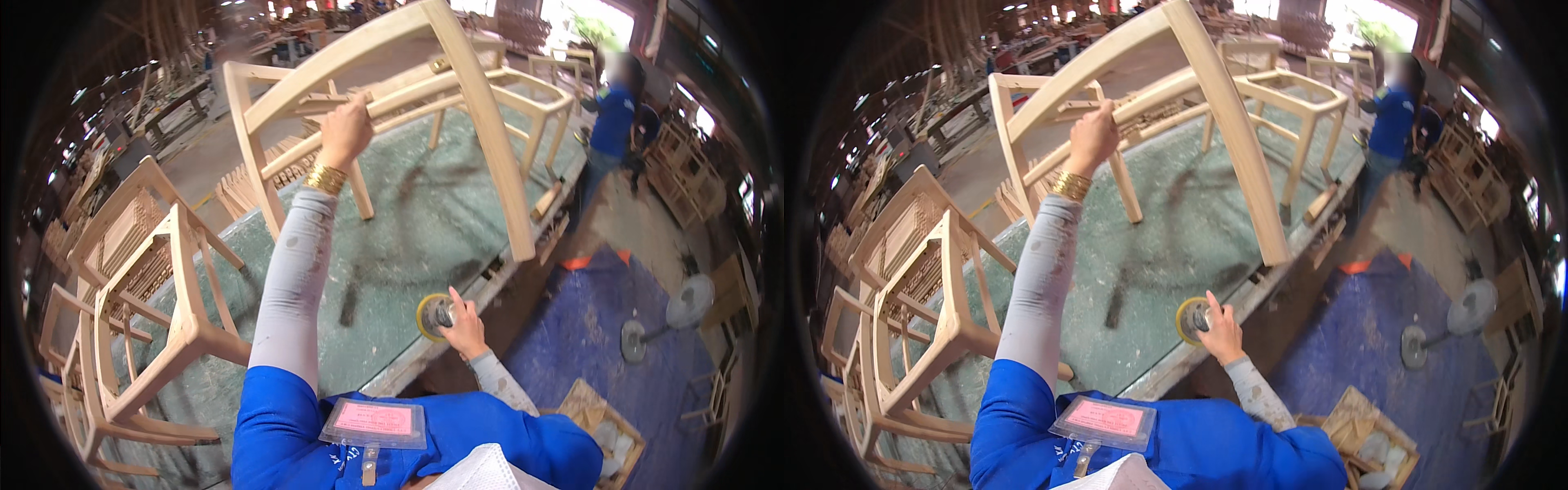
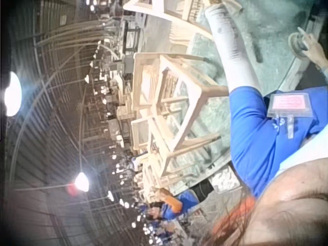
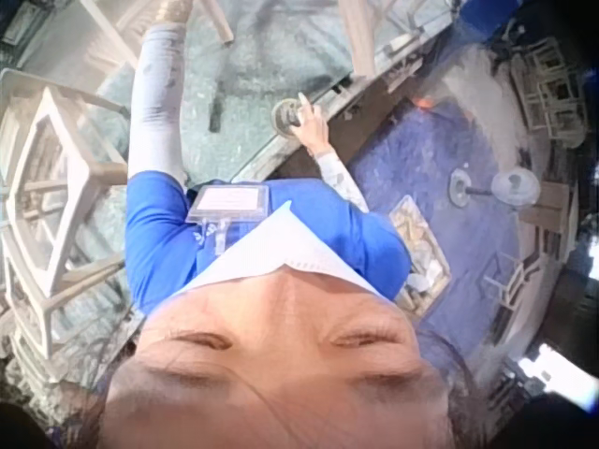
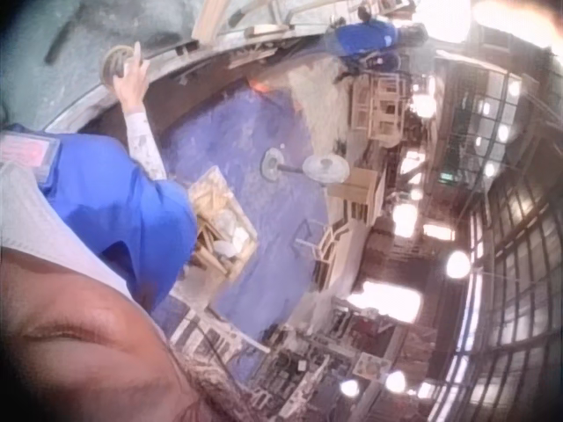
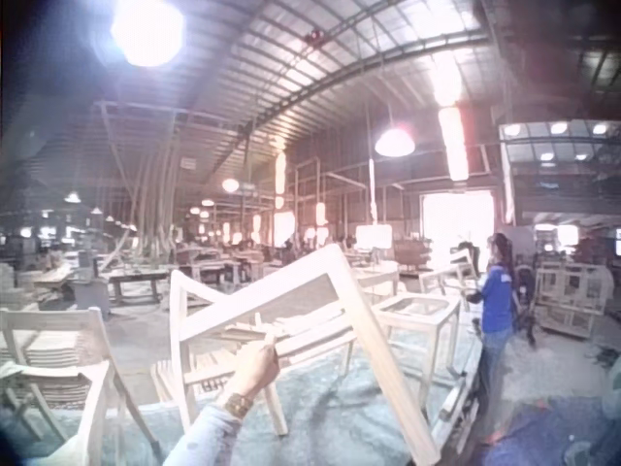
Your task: The person uses a handheld orbital sander to smooth the surfaces of wooden chair frames. They repeatedly reposition the chair on a workbench to access different legs and rails, then sand each section before moving to the next chair.
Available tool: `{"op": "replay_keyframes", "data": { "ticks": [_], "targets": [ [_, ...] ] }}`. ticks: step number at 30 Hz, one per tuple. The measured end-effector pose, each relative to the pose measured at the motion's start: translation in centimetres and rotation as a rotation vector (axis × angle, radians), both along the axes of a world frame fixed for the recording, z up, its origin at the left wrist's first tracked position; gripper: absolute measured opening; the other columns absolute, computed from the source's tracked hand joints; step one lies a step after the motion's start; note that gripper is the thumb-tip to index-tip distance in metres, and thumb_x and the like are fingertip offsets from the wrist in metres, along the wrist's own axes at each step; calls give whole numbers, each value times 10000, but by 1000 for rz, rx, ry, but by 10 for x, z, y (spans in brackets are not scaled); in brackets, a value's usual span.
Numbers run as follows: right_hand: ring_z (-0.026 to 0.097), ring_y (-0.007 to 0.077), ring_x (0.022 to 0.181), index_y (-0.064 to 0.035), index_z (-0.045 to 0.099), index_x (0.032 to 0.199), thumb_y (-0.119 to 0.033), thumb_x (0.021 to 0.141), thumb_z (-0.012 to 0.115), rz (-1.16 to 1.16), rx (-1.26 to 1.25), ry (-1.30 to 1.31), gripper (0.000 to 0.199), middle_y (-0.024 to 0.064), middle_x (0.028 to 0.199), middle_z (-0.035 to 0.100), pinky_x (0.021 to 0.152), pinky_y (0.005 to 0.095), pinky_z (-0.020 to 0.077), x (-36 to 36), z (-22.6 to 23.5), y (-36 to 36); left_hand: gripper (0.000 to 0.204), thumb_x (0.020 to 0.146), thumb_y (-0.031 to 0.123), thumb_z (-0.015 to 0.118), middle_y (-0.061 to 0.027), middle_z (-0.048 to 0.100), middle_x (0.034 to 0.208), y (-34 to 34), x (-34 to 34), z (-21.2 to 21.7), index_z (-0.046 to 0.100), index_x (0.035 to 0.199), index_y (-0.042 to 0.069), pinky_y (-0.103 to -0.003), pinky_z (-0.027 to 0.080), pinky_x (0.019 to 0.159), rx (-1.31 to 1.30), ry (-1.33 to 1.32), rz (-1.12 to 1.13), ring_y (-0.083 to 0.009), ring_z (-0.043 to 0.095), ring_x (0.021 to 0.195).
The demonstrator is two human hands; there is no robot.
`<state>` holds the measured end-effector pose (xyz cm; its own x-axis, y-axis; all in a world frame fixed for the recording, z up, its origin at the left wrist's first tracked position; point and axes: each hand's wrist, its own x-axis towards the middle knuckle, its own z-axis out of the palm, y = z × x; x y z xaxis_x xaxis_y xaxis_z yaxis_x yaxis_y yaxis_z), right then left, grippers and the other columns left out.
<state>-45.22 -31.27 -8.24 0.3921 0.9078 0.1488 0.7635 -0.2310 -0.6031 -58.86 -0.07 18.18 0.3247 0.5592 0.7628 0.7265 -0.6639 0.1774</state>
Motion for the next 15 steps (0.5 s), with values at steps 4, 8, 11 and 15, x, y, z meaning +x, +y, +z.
{"op": "replay_keyframes", "data": {
  "ticks": [4,8,11,15],
  "targets": [
    [596,409,895,-260,340,1408,-128,640,748,44,-68,-4,880,187,1066,481,751,476,503,-15,-9,-11,196,796,114,523,-172,655,823,-5,7,0,512,992,103,-524,495,686,-27,53,-5,-398,632,811],
    [602,416,893,-233,343,1407,-132,667,704,210,-183,14,829,217,1084,476,748,478,511,-46,-18,7,214,798,115,519,-186,654,838,-10,19,-3,515,1011,99,-519,493,695,-25,58,-26,-406,628,826],
    [587,425,927,-217,348,1402,-118,680,678,409,-105,64,800,232,1080,479,776,476,502,-74,-31,27,248,805,118,518,-192,654,847,-13,29,-4,526,1053,109,-515,493,700,-12,75,-41,-407,628,830],
    [546,437,1002,-204,360,1391,-51,700,623,603,-110,111,755,242,1111,470,827,467,482,-111,-53,52,247,804,90,519,-197,650,783,-17,27,-8,537,1051,96,-502,501,651,-2,112,-18,-393,639,751]
  ]
}}
